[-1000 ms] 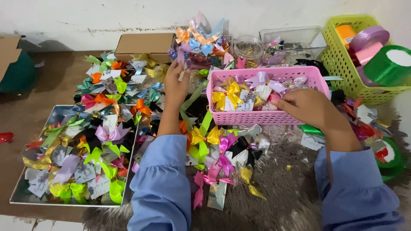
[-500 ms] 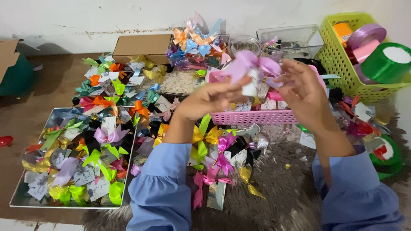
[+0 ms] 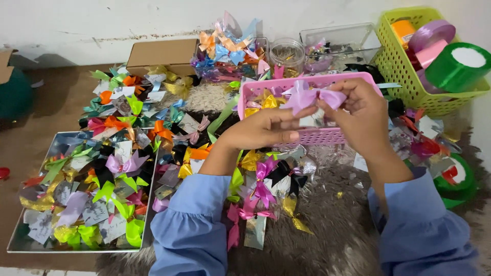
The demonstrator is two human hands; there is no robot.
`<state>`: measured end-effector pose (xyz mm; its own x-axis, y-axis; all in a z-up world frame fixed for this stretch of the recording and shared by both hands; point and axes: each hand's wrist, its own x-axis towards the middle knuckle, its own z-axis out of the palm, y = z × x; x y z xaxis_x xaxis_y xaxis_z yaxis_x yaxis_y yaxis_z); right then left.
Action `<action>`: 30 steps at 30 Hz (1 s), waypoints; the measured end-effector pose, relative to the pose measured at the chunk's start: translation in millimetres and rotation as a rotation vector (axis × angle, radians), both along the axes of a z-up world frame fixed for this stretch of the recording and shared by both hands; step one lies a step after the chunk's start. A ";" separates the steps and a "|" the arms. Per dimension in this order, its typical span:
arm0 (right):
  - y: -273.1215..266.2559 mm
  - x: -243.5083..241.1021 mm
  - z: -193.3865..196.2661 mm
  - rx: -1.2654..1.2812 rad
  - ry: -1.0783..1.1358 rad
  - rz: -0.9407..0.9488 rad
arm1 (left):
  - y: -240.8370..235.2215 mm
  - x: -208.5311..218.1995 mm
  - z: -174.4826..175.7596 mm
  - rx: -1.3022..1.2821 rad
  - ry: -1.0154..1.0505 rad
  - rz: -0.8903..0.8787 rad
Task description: The person sorts small decorative bows from a metal tray into a pink basket. They pick up individual bows, sometimes adjusting them, and place them into the basket.
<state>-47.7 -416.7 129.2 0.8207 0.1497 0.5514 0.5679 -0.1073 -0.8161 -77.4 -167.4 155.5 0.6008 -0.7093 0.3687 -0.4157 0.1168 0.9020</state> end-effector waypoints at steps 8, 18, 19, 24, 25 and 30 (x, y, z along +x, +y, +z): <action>-24.1 13.1 27.7 -0.483 0.197 -0.078 | 38.5 11.9 5.1 0.360 -0.147 0.517; -10.2 -1.9 47.4 -0.649 0.041 0.121 | 62.3 55.4 -44.1 0.040 0.046 1.092; -2.1 -1.2 45.3 -0.888 0.254 0.070 | 63.7 60.5 -43.7 0.064 0.062 1.167; 12.3 8.1 15.3 -1.497 0.403 0.085 | 108.7 110.7 -42.1 0.276 0.092 1.358; 6.8 13.5 9.0 -1.365 0.313 0.070 | 135.7 133.3 -52.6 0.416 -0.037 1.481; -15.4 25.3 -12.3 -0.974 0.080 -0.002 | 249.7 124.1 -36.4 0.769 -0.046 1.675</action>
<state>-22.4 -432.1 116.9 0.8508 0.5092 0.1299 0.5142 -0.7557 -0.4057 46.7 82.4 119.1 0.7693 0.5494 0.3262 0.3285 -0.7780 0.5356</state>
